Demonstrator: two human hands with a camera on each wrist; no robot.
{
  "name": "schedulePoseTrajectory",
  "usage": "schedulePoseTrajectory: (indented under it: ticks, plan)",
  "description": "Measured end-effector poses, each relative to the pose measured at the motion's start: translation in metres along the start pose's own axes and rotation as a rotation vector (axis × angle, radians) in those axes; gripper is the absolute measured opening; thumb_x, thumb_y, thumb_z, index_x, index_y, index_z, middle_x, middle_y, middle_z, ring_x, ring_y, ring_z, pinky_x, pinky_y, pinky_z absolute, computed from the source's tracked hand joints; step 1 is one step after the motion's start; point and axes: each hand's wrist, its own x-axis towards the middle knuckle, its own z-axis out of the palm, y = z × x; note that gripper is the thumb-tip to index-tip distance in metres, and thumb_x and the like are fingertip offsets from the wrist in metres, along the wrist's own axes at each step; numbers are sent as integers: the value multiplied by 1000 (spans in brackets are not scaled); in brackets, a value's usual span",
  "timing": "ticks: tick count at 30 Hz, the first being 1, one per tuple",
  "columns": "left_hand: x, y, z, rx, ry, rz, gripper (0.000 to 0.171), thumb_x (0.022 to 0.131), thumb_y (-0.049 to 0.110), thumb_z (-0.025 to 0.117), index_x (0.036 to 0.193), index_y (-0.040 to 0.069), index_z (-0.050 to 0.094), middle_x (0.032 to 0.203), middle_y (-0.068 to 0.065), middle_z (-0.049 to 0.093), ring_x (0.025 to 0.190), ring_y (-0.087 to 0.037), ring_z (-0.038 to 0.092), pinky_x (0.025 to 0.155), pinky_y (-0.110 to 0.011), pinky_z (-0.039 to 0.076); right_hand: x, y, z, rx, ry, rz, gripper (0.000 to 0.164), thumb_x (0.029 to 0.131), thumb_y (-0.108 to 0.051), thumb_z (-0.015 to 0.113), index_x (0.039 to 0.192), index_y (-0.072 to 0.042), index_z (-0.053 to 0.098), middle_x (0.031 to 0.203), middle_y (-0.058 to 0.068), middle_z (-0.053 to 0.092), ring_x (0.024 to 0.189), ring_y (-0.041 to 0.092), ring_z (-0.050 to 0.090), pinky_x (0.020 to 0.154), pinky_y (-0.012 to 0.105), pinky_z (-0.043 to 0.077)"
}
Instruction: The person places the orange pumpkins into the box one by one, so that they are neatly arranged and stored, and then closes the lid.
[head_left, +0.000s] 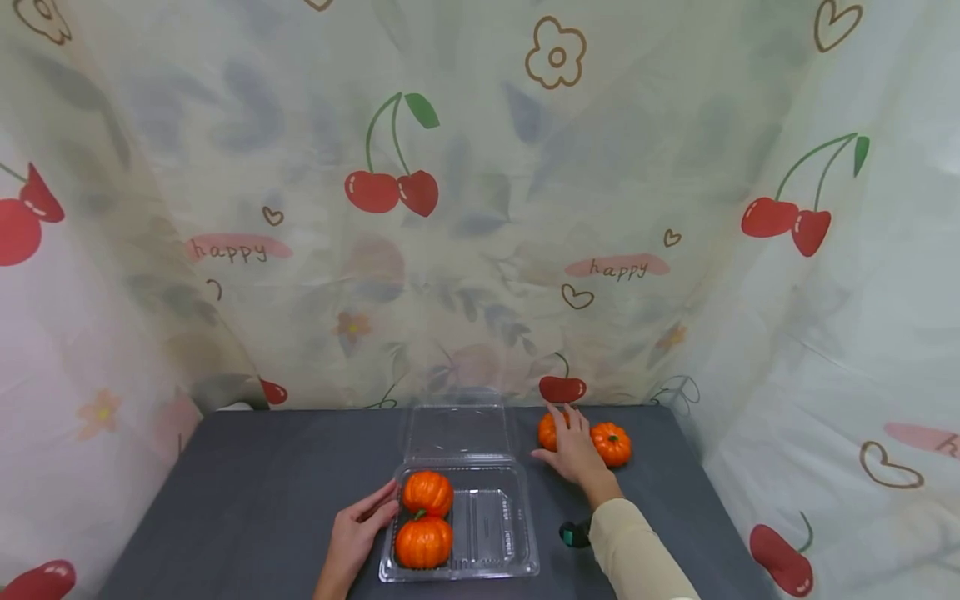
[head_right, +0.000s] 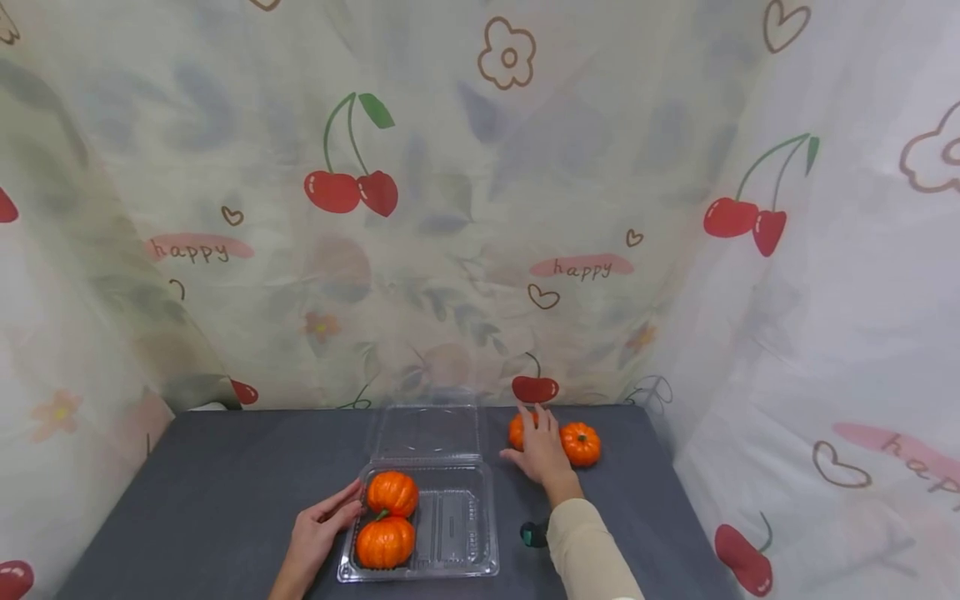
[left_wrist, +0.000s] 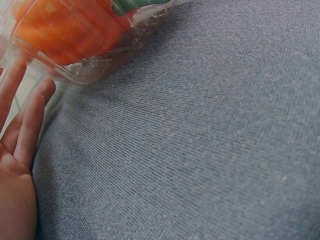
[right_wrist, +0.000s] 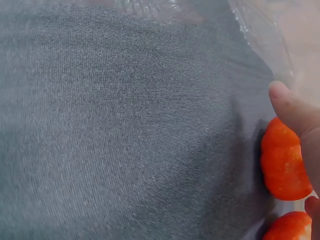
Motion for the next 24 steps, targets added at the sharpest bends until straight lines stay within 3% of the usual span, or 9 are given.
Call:
schedulePoseTrajectory:
  ticks: [6,14,19,24]
  plan:
    - [-1,0,0,-1,0,19,49,85,29,84,129,10,72,123,-10,74,99,4,72,79,-17,59,0,3,1,10,34,-15,81,92,-35,76,157,-8,36,154,25,37,141,47,36,115,64,38]
    - [-2,3,1,-43,-19,14,48,85,25,84,130,10,71,125,-13,73,99,3,72,80,-18,59,-2,-1,2,-23,99,-41,55,99,-24,67,148,-6,48,146,23,45,133,45,43,111,58,45]
    - [-2,2,1,-38,-15,11,49,85,26,84,129,11,72,125,-13,73,99,4,72,80,-17,59,-2,-4,1,-36,128,-48,59,95,-24,73,146,-5,50,143,24,47,127,45,45,108,58,46]
    - [-1,-1,1,-32,-11,15,49,84,27,84,129,10,72,124,-12,73,100,4,72,80,-17,59,-1,-4,0,-40,95,7,74,90,-29,80,151,-5,45,146,24,45,129,44,41,112,61,41]
